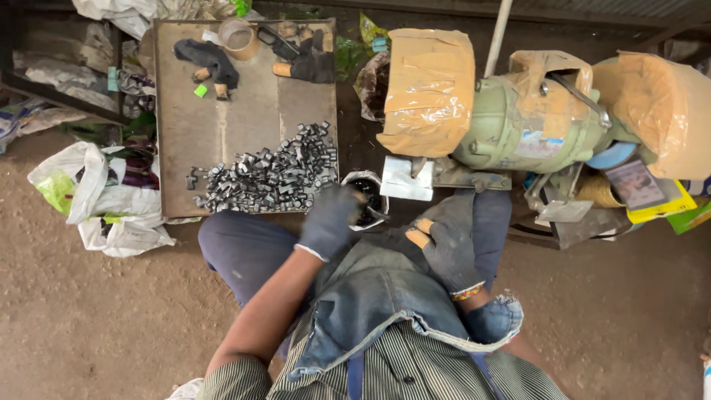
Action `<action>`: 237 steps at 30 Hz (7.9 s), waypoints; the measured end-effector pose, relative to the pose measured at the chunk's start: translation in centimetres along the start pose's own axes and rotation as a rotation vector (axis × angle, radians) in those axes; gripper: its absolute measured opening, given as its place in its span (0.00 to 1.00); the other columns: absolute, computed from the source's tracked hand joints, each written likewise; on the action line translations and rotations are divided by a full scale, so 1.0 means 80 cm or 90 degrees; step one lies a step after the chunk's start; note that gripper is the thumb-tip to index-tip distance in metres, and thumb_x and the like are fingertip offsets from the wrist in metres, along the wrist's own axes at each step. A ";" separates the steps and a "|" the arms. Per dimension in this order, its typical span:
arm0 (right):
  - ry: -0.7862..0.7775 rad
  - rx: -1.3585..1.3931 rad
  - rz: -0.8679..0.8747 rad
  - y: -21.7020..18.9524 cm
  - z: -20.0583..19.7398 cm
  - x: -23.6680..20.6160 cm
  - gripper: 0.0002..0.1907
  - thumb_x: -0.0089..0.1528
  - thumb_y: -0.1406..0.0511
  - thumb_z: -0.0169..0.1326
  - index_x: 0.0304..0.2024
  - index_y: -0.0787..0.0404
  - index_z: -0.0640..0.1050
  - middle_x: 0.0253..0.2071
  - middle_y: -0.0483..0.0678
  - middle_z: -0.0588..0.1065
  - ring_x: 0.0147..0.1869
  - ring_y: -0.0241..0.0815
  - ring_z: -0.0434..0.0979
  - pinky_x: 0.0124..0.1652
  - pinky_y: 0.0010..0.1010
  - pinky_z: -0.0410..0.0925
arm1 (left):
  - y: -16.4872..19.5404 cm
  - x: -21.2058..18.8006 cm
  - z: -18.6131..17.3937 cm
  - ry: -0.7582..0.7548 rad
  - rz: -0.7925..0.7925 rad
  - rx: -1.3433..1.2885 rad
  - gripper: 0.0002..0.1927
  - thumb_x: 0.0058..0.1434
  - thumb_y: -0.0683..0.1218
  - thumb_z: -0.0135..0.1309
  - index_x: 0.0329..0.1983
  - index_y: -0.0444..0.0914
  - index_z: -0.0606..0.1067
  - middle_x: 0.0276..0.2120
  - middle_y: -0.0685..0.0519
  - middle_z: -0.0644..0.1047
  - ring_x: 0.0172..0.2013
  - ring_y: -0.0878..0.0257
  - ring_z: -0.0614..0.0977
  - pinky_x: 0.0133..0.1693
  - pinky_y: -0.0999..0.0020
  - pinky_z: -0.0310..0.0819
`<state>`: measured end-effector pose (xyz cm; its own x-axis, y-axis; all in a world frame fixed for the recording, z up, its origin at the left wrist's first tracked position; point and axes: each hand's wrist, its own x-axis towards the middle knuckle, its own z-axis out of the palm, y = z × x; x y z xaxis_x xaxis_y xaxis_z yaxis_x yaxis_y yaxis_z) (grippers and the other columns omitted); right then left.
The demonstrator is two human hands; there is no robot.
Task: The person sits on the floor at a bench grinder and grinds small metal pieces one at a time, holding each piece against the spinning wheel with gloved hands until sparks fly, then places the ground piece on a tray with a pile of similar pieces and picks up the next one.
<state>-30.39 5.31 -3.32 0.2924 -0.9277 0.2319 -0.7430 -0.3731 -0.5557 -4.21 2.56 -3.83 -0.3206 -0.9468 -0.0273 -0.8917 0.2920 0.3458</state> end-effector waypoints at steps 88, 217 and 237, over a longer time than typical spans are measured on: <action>-0.027 0.060 -0.015 0.004 -0.005 0.007 0.13 0.57 0.59 0.66 0.38 0.60 0.83 0.40 0.51 0.82 0.42 0.50 0.83 0.44 0.38 0.74 | -0.093 -0.019 -0.016 -0.046 -0.338 0.013 0.12 0.65 0.42 0.50 0.52 0.41 0.75 0.47 0.42 0.76 0.48 0.42 0.80 0.49 0.48 0.76; 0.034 -0.191 -0.156 -0.006 -0.046 0.097 0.07 0.61 0.63 0.60 0.41 0.53 0.81 0.40 0.44 0.76 0.44 0.48 0.78 0.38 0.41 0.72 | 0.049 0.080 -0.063 0.211 0.083 -0.278 0.19 0.54 0.49 0.65 0.48 0.38 0.78 0.48 0.43 0.76 0.47 0.42 0.79 0.47 0.49 0.72; 0.042 -0.001 -0.071 0.041 -0.007 0.120 0.17 0.56 0.57 0.67 0.41 0.59 0.83 0.42 0.54 0.79 0.48 0.51 0.80 0.43 0.41 0.74 | 0.010 0.116 -0.030 0.098 0.230 -0.275 0.14 0.54 0.43 0.57 0.44 0.36 0.75 0.44 0.40 0.75 0.49 0.42 0.76 0.52 0.49 0.69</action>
<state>-30.37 -4.79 -2.46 0.3332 -0.8780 0.3436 -0.7089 -0.4736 -0.5226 -7.15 -6.29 -1.55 -0.5020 -0.8151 0.2890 -0.5131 0.5497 0.6592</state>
